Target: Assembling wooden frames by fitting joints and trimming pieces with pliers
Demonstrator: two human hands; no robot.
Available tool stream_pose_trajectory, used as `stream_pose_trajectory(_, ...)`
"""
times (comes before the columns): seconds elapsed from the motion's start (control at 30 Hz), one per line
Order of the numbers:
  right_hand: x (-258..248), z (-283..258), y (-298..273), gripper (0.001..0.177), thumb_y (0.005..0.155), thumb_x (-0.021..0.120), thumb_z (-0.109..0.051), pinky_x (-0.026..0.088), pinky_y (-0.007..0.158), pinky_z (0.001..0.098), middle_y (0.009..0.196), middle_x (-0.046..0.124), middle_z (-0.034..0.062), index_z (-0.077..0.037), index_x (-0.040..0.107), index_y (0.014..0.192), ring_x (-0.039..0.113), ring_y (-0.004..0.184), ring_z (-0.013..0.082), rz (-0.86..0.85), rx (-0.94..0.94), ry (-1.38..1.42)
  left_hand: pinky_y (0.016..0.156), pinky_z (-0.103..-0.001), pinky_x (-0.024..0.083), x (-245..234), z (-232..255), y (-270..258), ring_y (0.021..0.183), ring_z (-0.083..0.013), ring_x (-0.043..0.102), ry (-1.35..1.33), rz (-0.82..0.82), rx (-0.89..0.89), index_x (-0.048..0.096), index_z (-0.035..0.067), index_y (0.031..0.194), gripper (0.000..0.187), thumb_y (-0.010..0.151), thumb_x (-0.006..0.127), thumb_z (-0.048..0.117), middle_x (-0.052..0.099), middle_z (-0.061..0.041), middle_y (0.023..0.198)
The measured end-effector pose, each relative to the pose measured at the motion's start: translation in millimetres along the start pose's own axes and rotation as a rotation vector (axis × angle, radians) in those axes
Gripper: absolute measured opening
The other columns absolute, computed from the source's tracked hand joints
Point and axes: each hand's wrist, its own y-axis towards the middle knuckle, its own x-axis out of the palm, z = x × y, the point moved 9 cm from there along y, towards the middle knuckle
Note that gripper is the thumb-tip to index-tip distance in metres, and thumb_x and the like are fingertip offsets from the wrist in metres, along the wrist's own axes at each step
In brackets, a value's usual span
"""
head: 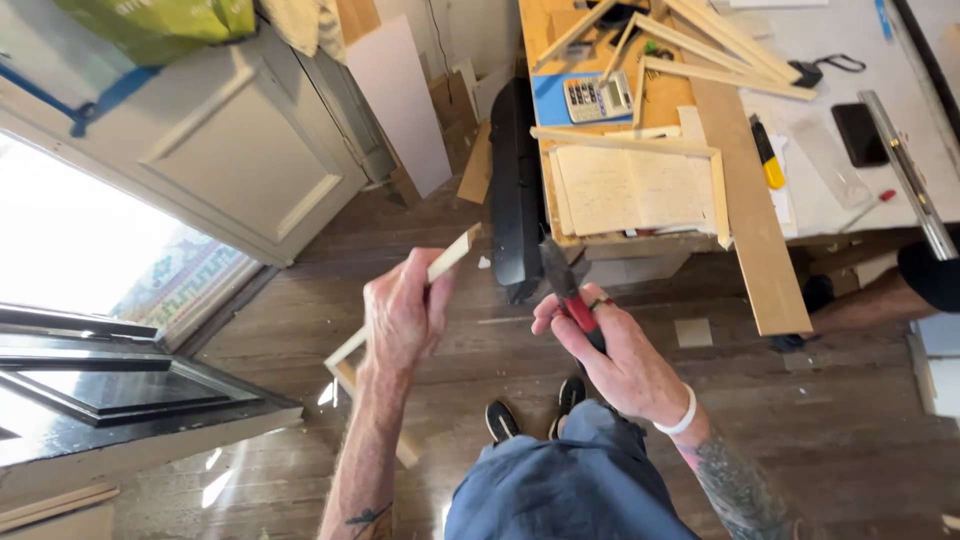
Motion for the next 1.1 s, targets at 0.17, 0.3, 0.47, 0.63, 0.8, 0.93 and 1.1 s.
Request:
stream_pose_trajectory(0.17, 7, -13, -10, 0.03, 0.102, 0.053, -0.024, 0.053, 0.07, 0.0365, 0.079, 0.071, 0.0108, -0.009, 0.079, 0.096, 0.059, 0.07, 0.0187, -0.079, 0.156, 0.018, 0.049, -0.033, 0.049, 3, 8, -2, 0.046, -0.0277, 0.057, 0.03, -0.015, -0.015, 0.061, 0.014, 0.083, 0.028, 0.103, 0.064, 0.033, 0.049, -0.005, 0.053)
stream_pose_trajectory(0.3, 15, -32, -19, 0.031, 0.102, 0.052, -0.024, 0.051, 0.056, 0.0306, 0.051, 0.062, 0.0051, -0.005, 0.075, 0.098, 0.056, 0.054, 0.015, -0.185, 0.222, 0.161, 0.048, -0.031, 0.049, 7, 13, -10, 0.045, -0.0261, 0.057, 0.045, -0.004, -0.012, 0.061, 0.016, 0.081, 0.026, 0.102, 0.066, 0.031, 0.05, -0.004, 0.053)
stream_pose_trajectory(0.47, 16, -41, -25, 0.029, 0.103, 0.051, -0.024, 0.048, 0.054, 0.0294, 0.052, 0.065, 0.006, -0.007, 0.074, 0.098, 0.052, 0.054, 0.0144, -0.26, 0.189, 0.19, 0.049, -0.029, 0.05, 6, 27, -14, 0.046, -0.0238, 0.058, 0.085, -0.008, 0.027, 0.062, 0.018, 0.08, 0.026, 0.1, 0.069, 0.032, 0.051, -0.001, 0.054)
stream_pose_trajectory(0.63, 11, -47, -29, 0.033, 0.103, 0.05, -0.029, 0.045, 0.053, 0.0286, 0.049, 0.062, 0.0047, -0.01, 0.075, 0.092, 0.048, 0.052, 0.0143, -0.326, 0.161, 0.163, 0.047, -0.032, 0.05, 9, 43, -12, 0.047, -0.0277, 0.056, 0.093, -0.016, 0.139, 0.06, 0.014, 0.08, 0.029, 0.102, 0.065, 0.033, 0.047, -0.005, 0.056)
stream_pose_trajectory(0.8, 3, -42, -33, 0.034, 0.103, 0.05, -0.027, 0.047, 0.053, 0.0282, 0.048, 0.059, 0.0037, -0.011, 0.077, 0.09, 0.051, 0.05, 0.0149, -0.351, 0.151, 0.16, 0.047, -0.032, 0.051, 7, 53, -11, 0.048, -0.0264, 0.056, 0.12, -0.022, 0.194, 0.06, 0.014, 0.081, 0.031, 0.102, 0.063, 0.035, 0.048, -0.005, 0.058)
stream_pose_trajectory(0.93, -1, -39, -31, 0.034, 0.103, 0.05, -0.026, 0.047, 0.051, 0.0272, 0.046, 0.054, 0.003, -0.01, 0.077, 0.088, 0.049, 0.048, 0.0141, -0.365, 0.128, 0.155, 0.047, -0.034, 0.051, 6, 63, -11, 0.049, -0.0283, 0.056, 0.124, -0.054, 0.257, 0.059, 0.011, 0.082, 0.036, 0.105, 0.058, 0.039, 0.045, -0.006, 0.06)
stream_pose_trajectory(1.1, -5, -32, -40, 0.037, 0.104, 0.047, -0.029, 0.047, 0.067, 0.0276, 0.068, 0.063, 0.0003, -0.01, 0.073, 0.086, 0.057, 0.063, 0.0139, -0.389, 0.119, 0.113, 0.048, -0.033, 0.051, 5, 71, -9, 0.049, -0.027, 0.055, 0.156, -0.056, 0.289, 0.058, 0.011, 0.081, 0.036, 0.105, 0.059, 0.037, 0.044, -0.005, 0.06)
